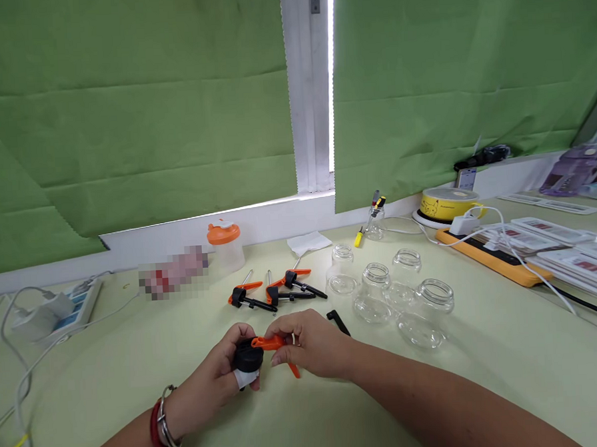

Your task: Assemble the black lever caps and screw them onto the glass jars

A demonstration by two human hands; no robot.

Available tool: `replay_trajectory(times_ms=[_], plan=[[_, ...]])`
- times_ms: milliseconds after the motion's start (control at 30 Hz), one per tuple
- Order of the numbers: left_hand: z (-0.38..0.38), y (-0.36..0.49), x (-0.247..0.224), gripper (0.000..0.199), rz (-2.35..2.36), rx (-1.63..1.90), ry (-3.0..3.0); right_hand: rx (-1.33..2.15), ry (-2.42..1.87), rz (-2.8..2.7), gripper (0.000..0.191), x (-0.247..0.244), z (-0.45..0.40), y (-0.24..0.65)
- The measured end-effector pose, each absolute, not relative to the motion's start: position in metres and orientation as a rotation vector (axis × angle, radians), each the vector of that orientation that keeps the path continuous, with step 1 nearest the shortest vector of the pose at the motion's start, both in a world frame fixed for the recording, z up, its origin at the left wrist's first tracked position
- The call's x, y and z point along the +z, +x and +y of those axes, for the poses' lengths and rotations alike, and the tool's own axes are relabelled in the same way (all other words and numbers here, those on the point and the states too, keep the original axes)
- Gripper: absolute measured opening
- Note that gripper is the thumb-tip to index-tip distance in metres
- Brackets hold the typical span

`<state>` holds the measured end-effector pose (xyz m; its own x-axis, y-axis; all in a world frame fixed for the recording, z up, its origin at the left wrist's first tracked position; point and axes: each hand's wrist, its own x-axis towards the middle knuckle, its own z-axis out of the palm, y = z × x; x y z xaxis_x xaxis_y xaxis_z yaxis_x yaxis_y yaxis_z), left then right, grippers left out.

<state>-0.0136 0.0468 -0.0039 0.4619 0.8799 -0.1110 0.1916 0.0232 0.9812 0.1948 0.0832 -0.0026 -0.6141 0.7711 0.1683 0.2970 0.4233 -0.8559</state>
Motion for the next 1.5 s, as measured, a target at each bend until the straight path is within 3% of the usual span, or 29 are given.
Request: replay_trajectory(times_ms=[800, 1233, 1500], plan=[[0.0473, -0.0146, -0.0041, 0.024, 0.967, 0.674, 1.517, 1.03, -0.906, -2.184, 0.018, 0.0023, 0.0799, 0.1951], [0.0476, -0.0123, -0.0044, 0.034, 0.924, 0.693, 1.447, 0.993, -0.873, -2.22, 0.019, 0.0032, 0.0779, 0.1942], [0.0458, -0.016, -0.0023, 0.043, 0.919, 0.611, 1.426, 0.777, -0.857, -2.324, 0.022, 0.0061, 0.0756, 0.1936]])
